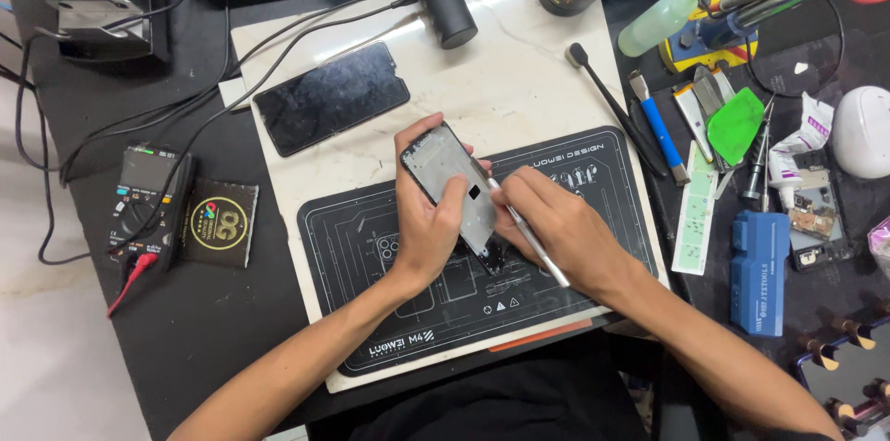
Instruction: The person cleans the interior of a phone chassis with a brush and uses a handheld vacuum tool before using a thin tool to apply adhesive around the edges.
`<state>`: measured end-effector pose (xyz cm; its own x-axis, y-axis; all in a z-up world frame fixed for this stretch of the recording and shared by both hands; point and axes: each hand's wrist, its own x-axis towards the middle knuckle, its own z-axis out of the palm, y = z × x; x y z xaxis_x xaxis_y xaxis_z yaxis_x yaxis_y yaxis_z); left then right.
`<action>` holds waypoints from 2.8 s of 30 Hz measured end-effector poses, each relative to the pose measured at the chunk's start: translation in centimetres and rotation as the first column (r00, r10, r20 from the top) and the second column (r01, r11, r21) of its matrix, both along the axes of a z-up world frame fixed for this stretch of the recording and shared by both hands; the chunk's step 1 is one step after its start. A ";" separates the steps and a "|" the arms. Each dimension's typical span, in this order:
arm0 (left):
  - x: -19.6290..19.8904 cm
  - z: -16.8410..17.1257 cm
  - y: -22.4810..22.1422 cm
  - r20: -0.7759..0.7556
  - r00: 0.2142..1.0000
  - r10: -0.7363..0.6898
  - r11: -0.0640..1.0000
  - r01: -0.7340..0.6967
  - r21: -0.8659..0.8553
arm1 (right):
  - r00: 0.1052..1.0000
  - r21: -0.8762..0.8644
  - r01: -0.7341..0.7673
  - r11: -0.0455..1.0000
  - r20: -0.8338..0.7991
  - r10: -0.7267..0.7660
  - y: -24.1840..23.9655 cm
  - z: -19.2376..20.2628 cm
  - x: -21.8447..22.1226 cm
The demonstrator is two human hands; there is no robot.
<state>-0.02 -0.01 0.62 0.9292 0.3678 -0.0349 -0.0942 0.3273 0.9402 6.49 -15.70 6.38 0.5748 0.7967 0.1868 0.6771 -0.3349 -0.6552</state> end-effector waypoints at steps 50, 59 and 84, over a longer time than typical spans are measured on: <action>1.8 5.2 4.3 -0.241 0.682 -0.691 0.673 0.728 0.132 | 0.953 0.176 0.127 0.976 -0.296 -0.070 -5.4 0.8 2.6; 0.6 3.9 3.8 -0.001 0.909 -0.417 0.904 0.415 -0.106 | 0.568 0.250 0.522 0.815 -0.815 -0.115 -7.2 -3.1 0.6; 0.6 2.2 3.5 -0.254 0.915 -0.312 0.946 0.323 -0.001 | 0.986 0.028 0.125 0.992 -0.113 -0.122 -8.1 -3.1 -0.3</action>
